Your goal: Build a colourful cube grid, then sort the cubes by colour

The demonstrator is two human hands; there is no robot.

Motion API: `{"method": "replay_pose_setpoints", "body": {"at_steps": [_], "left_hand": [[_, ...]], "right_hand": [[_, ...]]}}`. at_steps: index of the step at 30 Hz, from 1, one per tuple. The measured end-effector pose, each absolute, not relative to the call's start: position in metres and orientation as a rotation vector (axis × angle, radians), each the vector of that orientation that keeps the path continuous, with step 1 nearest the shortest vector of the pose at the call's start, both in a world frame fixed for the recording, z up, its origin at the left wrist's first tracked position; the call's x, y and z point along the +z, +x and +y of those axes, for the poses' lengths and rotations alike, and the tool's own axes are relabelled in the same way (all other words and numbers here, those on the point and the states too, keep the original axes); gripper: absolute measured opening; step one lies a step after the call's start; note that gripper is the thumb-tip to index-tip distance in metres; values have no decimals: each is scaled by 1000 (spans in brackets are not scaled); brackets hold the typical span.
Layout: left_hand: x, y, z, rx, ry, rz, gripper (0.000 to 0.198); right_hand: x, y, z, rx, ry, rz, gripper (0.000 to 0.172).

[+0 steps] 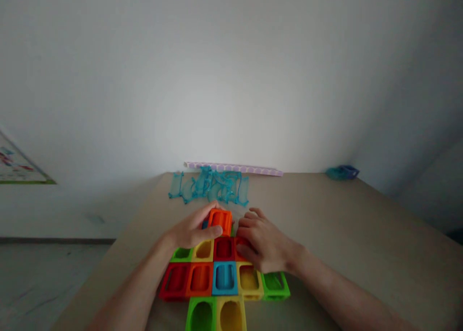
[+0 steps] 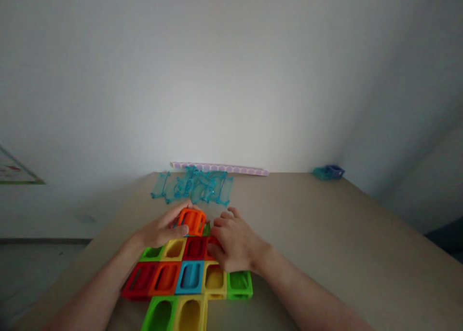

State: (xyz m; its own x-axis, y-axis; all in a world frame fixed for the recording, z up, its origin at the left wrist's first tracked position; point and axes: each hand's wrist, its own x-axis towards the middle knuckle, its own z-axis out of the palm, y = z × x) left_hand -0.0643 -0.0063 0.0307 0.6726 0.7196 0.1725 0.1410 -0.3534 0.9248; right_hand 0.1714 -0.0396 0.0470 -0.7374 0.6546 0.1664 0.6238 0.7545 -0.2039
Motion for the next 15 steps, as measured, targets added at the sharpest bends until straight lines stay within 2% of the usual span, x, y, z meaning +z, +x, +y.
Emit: {"method": "replay_pose_setpoints", "body": {"at_steps": [5,15], "left_hand": [[32,-64,-6,683,1879,711,42],[29,-65,-5,739,1841,777,44]], "right_hand": [[44,172,-37,264,-1024,-2711,10],[33,175,-30,306,-885,-2537,15]]}}
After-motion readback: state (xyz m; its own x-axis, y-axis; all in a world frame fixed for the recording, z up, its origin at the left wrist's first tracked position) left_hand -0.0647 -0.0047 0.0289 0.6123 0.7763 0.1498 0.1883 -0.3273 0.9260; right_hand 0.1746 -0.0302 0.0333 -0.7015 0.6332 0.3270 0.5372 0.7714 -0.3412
